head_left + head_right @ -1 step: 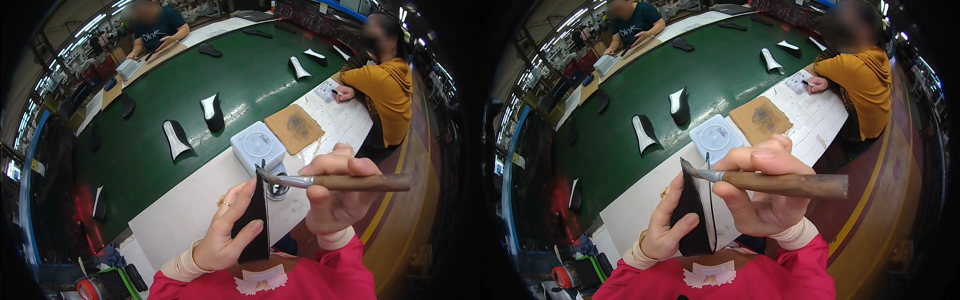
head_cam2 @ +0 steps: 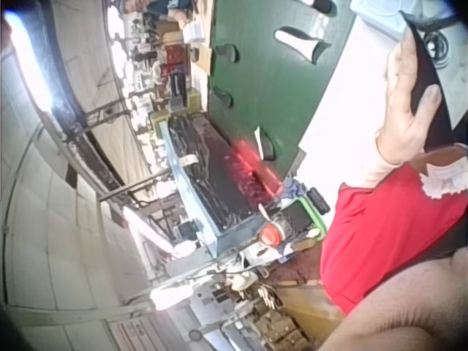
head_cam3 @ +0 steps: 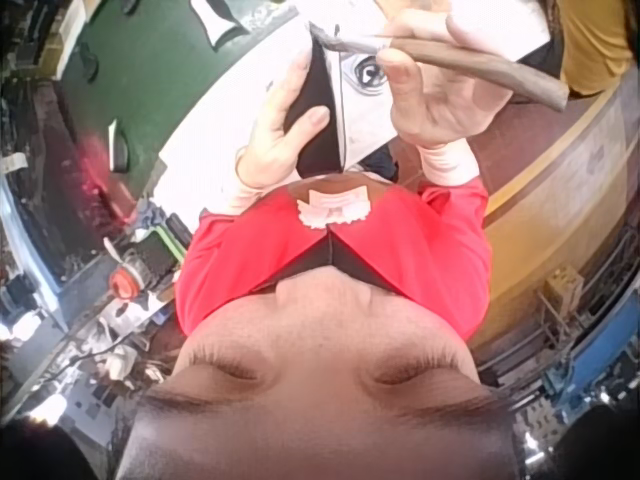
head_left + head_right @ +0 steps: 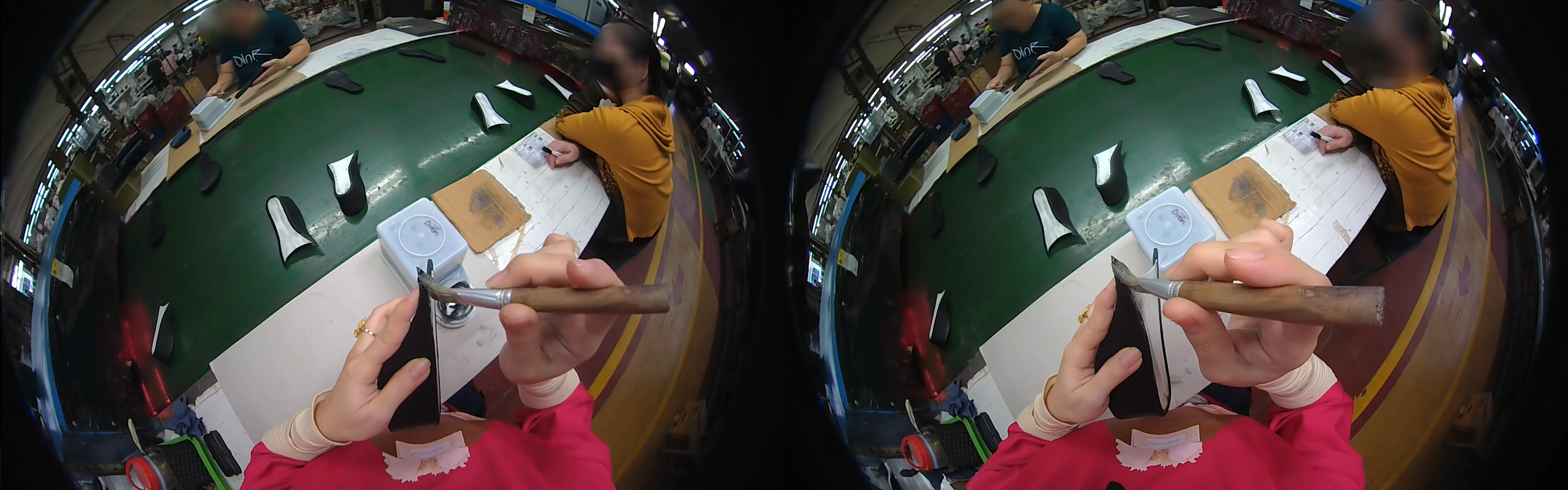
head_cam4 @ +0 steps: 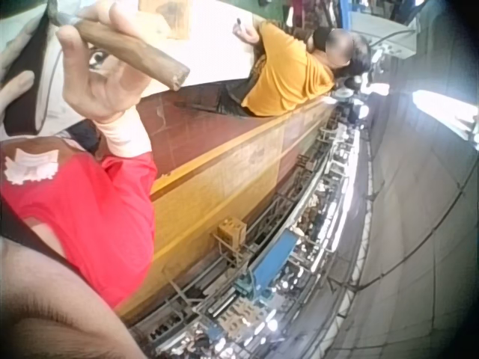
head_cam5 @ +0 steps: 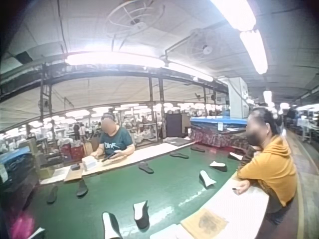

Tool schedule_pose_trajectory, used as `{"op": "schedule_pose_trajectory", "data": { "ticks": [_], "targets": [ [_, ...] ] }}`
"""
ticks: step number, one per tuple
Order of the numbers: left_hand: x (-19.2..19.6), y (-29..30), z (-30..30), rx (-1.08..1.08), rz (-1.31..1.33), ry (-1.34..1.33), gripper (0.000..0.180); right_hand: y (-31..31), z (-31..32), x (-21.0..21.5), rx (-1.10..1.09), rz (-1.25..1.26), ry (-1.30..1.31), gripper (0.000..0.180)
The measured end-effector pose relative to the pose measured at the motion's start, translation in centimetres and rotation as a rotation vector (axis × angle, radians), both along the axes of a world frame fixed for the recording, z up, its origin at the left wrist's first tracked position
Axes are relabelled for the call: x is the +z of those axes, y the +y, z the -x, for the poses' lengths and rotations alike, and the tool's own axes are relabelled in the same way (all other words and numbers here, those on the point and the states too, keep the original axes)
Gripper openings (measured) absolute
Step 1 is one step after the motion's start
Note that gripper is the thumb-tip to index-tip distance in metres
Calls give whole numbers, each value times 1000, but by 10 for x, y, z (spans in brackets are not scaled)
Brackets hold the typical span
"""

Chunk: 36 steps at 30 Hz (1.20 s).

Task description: The person uses a brush to apply black paint to the edges of white shoe parts at a factory workstation. They repeatedly dip the brush into a paint container and carefully coat the curved edges of each part before placing it on the green table.

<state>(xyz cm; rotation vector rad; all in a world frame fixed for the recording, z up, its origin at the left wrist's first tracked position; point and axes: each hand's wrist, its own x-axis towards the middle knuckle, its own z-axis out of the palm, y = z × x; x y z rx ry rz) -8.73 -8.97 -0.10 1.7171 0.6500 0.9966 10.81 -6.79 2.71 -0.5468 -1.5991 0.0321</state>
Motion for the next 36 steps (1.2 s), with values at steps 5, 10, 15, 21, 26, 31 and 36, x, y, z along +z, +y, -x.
{"op": "schedule_pose_trajectory", "data": {
  "ticks": [5,10,15,21,26,31,36],
  "targets": [
    [2,4,-1,-8,50,-17,60,2,1,-1,6,6,-12,52],
    [3,3,-2,-5,61,-24,60,1,0,-2,20,11,-16,52],
    [3,2,-3,0,80,-40,61,1,-1,-3,47,11,-26,53],
    [3,0,-4,4,136,-68,61,1,-3,-4,66,23,-40,54],
    [3,-1,-5,16,200,-100,62,1,0,-7,69,18,-26,54],
    [4,-1,-5,24,221,-116,62,0,-1,-8,89,28,-31,55],
    [4,-1,-5,31,222,-123,62,-2,-1,-7,96,62,-33,57]
  ]
}}
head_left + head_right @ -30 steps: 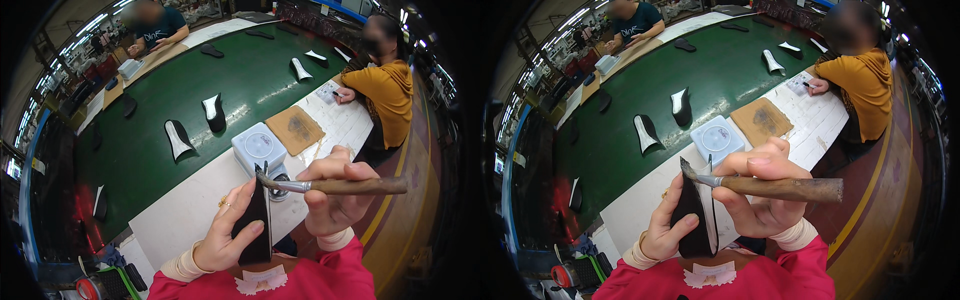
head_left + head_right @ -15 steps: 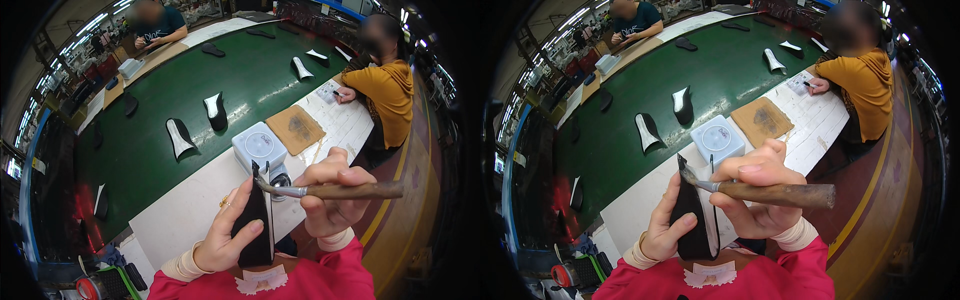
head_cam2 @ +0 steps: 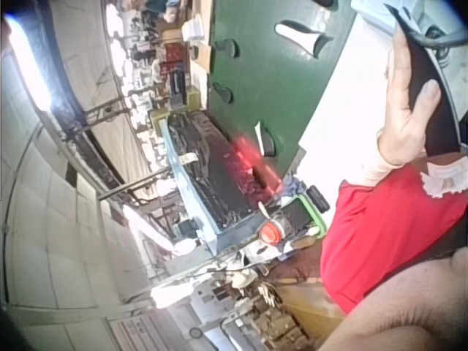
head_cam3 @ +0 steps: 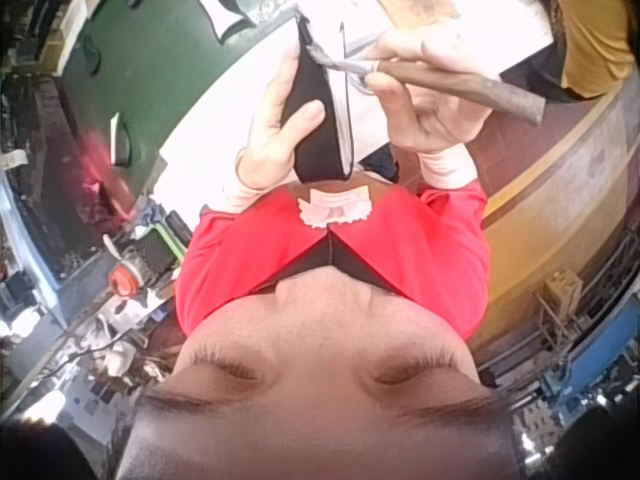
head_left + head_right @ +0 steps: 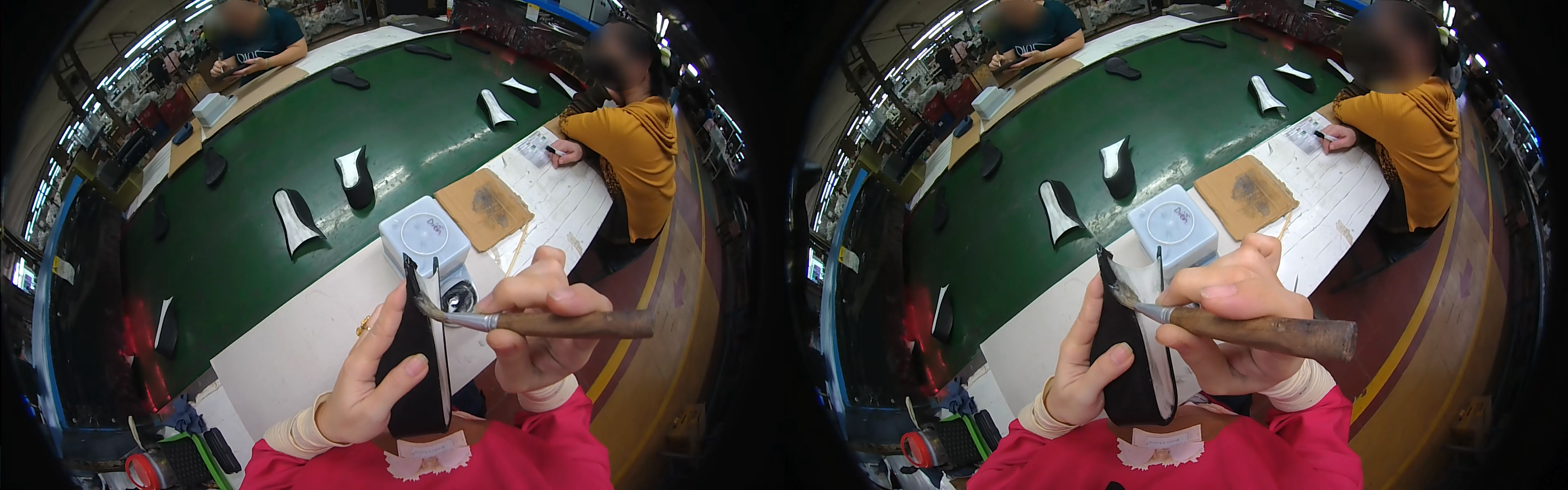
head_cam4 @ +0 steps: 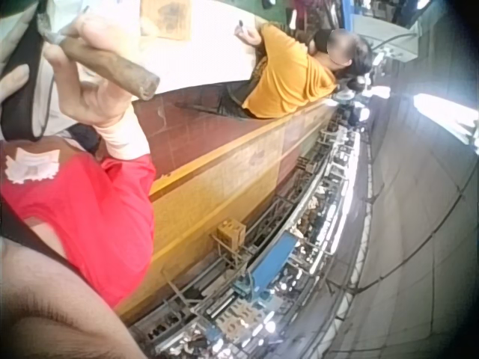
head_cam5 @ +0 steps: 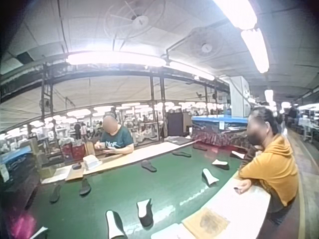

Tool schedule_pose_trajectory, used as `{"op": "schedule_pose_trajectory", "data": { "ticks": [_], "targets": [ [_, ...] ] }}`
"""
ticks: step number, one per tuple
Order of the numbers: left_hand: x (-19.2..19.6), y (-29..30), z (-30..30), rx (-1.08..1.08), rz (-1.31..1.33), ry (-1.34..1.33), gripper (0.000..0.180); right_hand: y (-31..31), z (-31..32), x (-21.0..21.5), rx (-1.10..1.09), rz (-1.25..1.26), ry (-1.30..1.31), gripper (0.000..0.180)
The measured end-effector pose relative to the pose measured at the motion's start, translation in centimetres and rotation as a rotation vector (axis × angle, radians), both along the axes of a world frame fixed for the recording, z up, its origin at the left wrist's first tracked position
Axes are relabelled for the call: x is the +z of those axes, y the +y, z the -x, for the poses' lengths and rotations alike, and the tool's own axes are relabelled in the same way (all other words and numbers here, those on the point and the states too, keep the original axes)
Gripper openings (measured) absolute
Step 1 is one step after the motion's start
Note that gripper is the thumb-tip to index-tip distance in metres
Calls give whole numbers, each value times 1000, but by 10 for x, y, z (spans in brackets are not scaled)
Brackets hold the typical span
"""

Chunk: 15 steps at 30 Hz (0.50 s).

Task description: The person uses a brush to apply black paint to the edges of white shoe parts at a factory workstation. They repeatedly dip the brush into a paint container and carefully coat the curved edges of each part before placing it on the green table.

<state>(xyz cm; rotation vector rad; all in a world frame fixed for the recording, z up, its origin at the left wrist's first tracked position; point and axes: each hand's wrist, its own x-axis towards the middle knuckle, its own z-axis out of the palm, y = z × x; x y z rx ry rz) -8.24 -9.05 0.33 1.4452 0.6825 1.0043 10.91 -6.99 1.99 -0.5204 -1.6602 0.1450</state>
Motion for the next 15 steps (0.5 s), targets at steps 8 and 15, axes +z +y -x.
{"op": "schedule_pose_trajectory", "data": {
  "ticks": [8,15],
  "targets": [
    [1,1,1,2,-8,-6,62,-5,0,1,5,42,-26,57],
    [2,4,5,-44,-96,64,68,-9,1,-1,9,68,-16,57]
  ]
}}
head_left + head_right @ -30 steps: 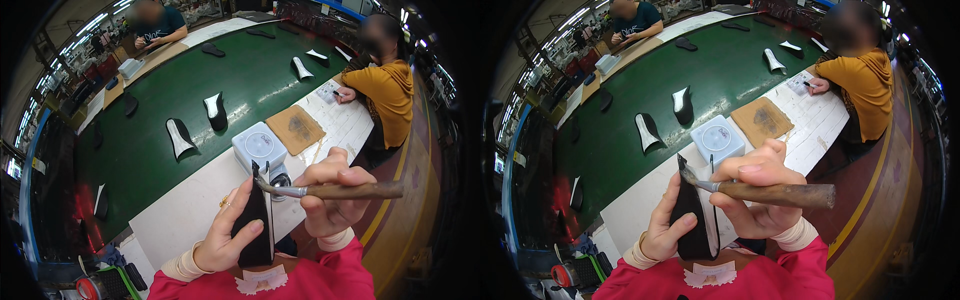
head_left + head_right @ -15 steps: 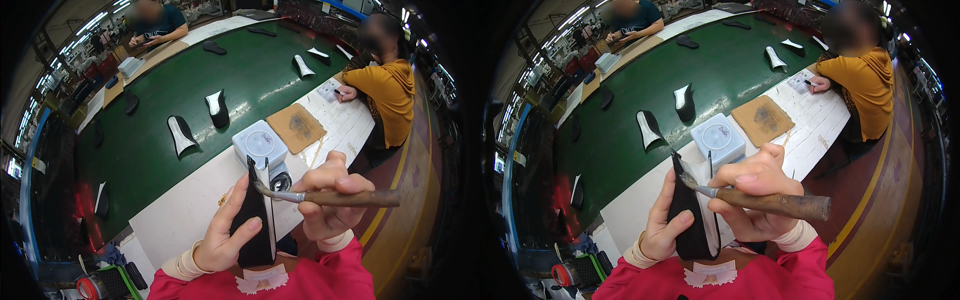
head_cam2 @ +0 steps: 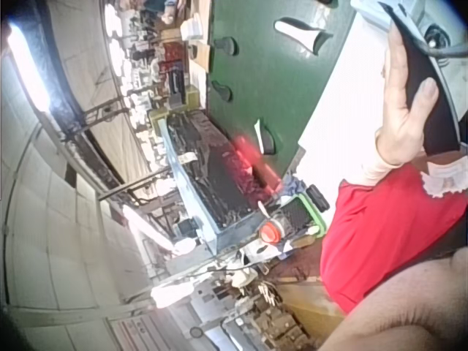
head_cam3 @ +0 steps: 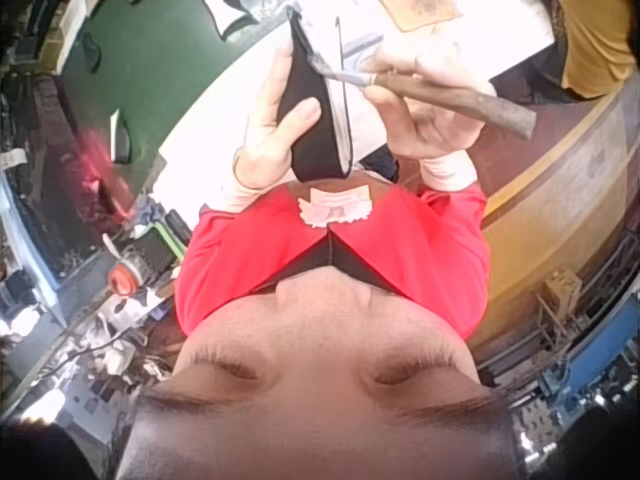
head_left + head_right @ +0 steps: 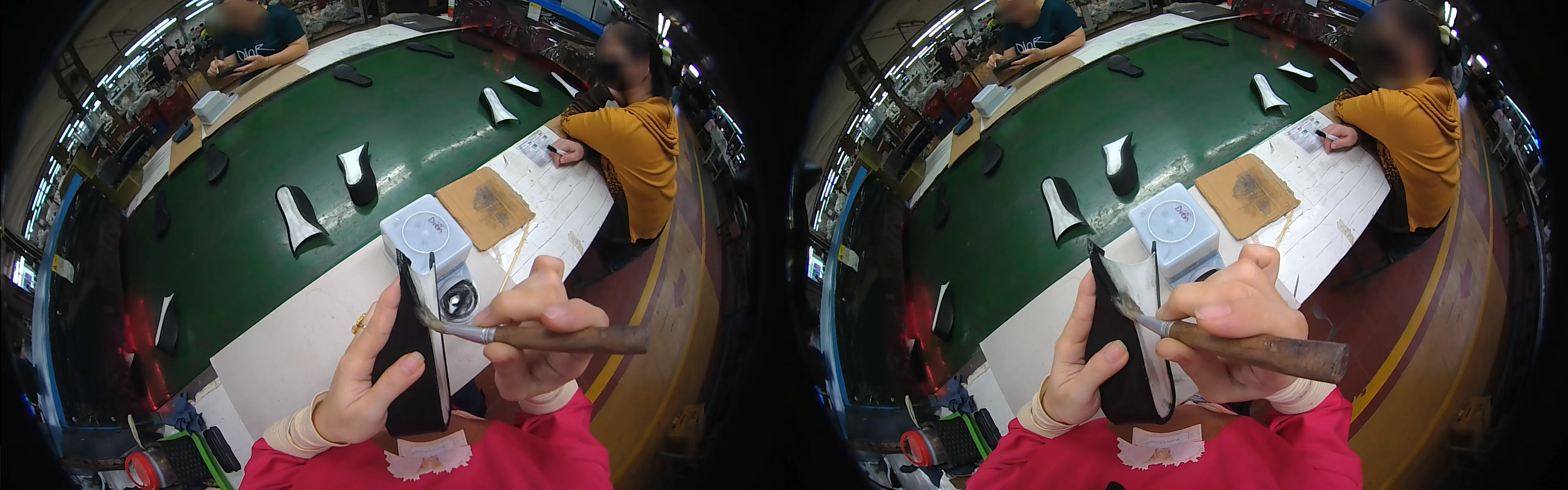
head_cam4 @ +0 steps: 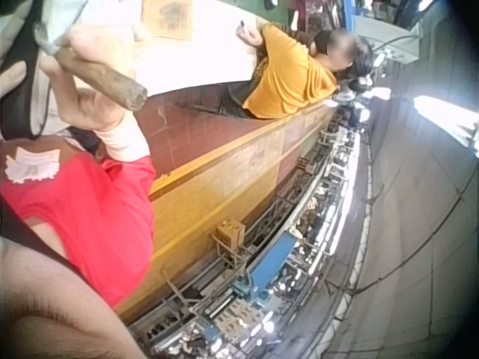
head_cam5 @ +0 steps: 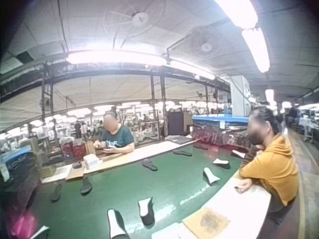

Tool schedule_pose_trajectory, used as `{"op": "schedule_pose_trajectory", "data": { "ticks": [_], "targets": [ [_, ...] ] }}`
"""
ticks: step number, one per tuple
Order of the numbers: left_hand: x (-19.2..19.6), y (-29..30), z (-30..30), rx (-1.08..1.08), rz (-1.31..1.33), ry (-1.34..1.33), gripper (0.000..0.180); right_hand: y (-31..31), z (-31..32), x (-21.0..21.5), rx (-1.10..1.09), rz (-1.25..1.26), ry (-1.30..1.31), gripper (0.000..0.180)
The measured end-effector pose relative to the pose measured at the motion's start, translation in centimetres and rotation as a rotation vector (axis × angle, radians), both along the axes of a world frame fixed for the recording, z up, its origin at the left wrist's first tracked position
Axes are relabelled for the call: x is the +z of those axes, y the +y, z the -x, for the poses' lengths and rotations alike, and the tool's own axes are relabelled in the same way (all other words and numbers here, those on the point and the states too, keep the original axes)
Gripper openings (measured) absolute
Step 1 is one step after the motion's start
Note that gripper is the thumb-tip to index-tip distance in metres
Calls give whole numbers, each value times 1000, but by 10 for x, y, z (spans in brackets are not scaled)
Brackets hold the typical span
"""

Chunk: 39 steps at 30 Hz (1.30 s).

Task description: The person uses a brush to apply black paint to the edges of white shoe parts at a factory workstation. They repeatedly dip the brush into a paint container and carefully coat the curved edges of each part before placing it on the green table.

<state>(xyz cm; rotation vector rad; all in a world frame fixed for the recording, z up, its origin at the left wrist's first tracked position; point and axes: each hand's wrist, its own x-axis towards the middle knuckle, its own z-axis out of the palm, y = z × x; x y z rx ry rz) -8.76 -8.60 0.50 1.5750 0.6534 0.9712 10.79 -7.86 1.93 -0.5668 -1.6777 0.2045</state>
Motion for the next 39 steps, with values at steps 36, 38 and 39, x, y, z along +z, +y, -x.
{"op": "schedule_pose_trajectory", "data": {
  "ticks": [36,38,39],
  "targets": [
    [-99,15,30,271,989,-531,42,22,-35,-133,-332,657,97,31],
    [-96,15,30,293,933,-499,42,25,-34,-136,-357,632,25,31],
    [-95,15,31,294,911,-489,43,27,-34,-137,-365,616,-12,31]
  ]
}}
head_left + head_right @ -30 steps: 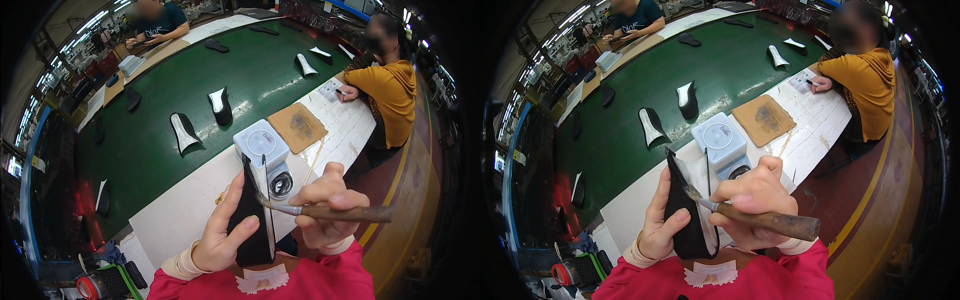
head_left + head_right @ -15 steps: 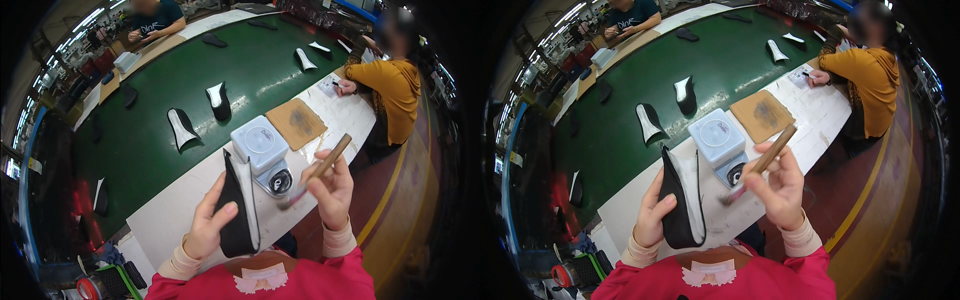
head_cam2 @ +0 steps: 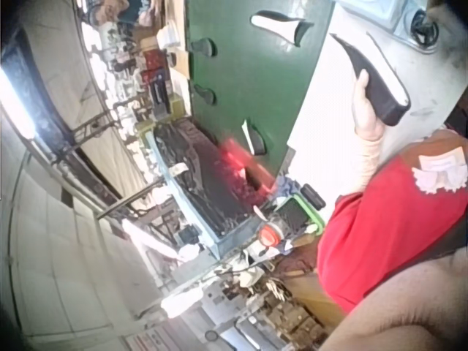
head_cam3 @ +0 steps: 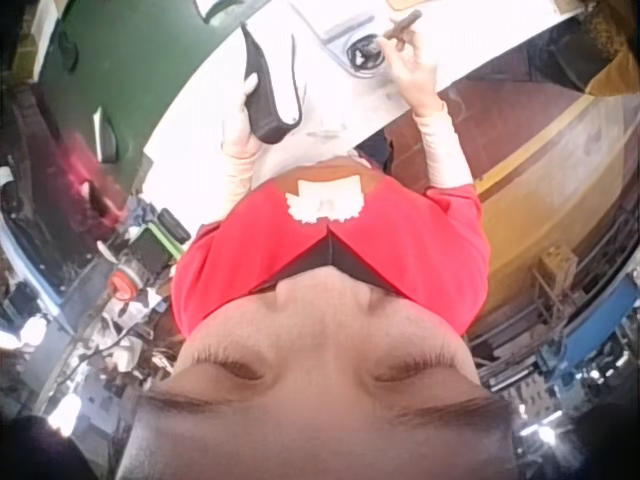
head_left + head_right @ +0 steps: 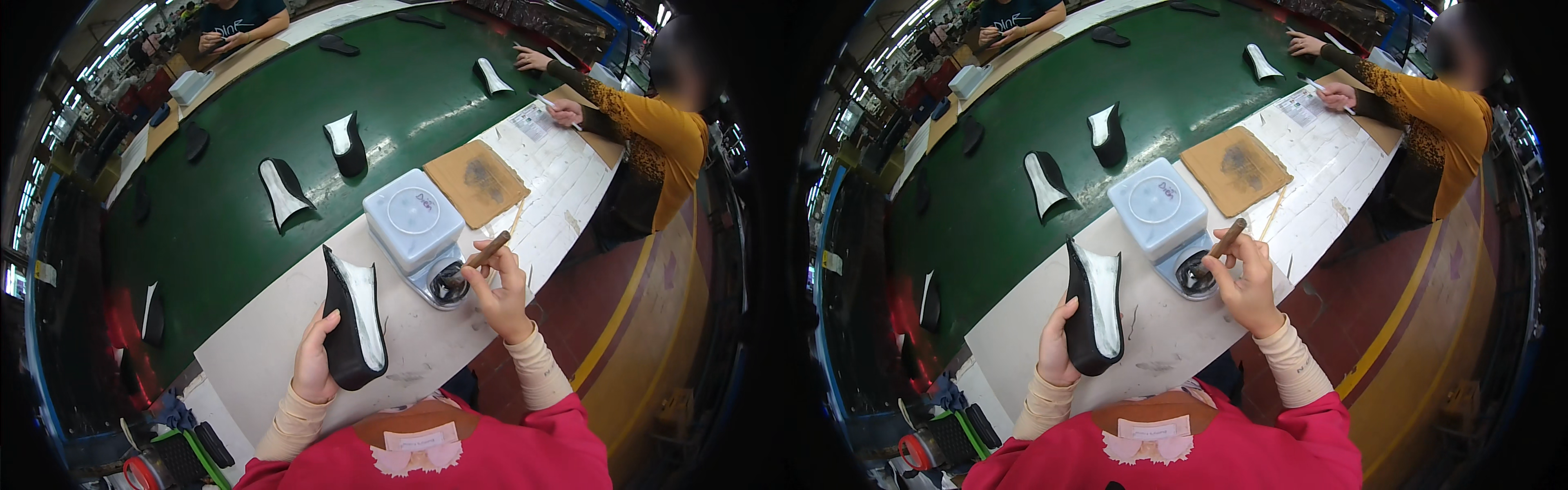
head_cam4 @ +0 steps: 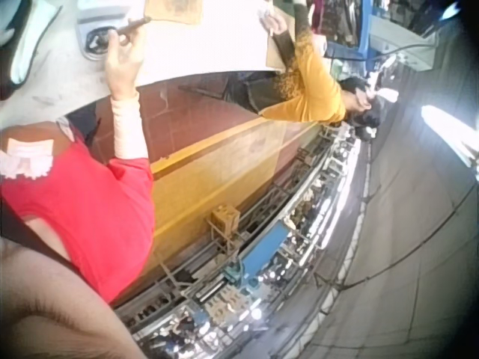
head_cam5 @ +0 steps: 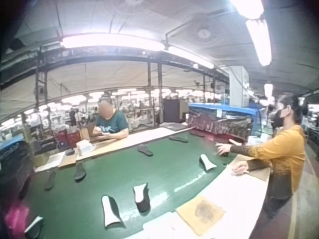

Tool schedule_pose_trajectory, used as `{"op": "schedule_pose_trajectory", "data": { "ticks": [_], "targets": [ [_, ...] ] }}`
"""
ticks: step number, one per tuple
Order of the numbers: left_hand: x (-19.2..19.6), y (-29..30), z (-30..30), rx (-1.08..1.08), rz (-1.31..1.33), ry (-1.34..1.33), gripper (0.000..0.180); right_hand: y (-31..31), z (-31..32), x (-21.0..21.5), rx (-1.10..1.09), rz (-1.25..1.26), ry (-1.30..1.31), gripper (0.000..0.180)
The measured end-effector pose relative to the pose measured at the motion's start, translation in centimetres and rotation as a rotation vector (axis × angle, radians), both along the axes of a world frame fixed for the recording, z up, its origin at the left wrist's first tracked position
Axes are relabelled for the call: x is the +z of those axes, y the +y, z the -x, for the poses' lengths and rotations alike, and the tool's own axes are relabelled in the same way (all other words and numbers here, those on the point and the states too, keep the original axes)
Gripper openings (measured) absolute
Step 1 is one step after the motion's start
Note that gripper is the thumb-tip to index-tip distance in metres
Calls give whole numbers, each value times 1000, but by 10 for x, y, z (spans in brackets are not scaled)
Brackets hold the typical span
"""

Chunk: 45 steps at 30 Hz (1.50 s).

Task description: The person uses a brush to apply black paint to the edges of white shoe parts at a factory workstation. They repeatedly dip the brush into a paint container and carefully coat the curved edges of each part before placing it on the green table.

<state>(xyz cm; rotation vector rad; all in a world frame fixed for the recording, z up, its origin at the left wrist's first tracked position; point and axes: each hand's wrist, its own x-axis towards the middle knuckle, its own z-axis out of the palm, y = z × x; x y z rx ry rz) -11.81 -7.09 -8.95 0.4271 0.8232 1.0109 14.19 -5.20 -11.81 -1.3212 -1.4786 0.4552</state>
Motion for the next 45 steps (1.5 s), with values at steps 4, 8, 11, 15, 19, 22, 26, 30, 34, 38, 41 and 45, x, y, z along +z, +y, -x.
{"op": "schedule_pose_trajectory", "data": {
  "ticks": [4,8,11,15,19,22,26,30,34,38,41,45],
  "targets": [
    [7,2,-2,-20,-65,43,44,6,-2,-3,28,-15,-79,34],
    [16,-1,-6,-16,-103,44,47,7,-4,11,275,385,606,35],
    [25,-2,-12,-41,-143,53,48,0,0,35,415,530,797,35],
    [42,-5,-21,-82,-223,31,50,-9,21,68,492,198,896,41],
    [58,-10,-28,-94,-269,7,51,-12,38,89,453,52,837,45],
    [66,-13,-28,-131,-305,-2,51,-13,41,97,468,-27,789,46],
    [70,-16,-26,-235,-343,-42,53,-13,44,101,377,-332,627,47],
    [75,-20,-26,-240,-370,9,52,-15,39,104,347,-582,464,47],
    [74,-22,-34,-159,-430,181,57,-16,36,103,386,-585,363,51],
    [73,-20,-34,-147,-495,223,58,-16,36,101,425,-583,329,56],
    [72,-20,-32,-142,-536,282,57,-17,35,102,449,-569,303,58],
    [70,-19,-33,-110,-580,305,56,-17,33,104,444,-569,253,58]
  ]
}}
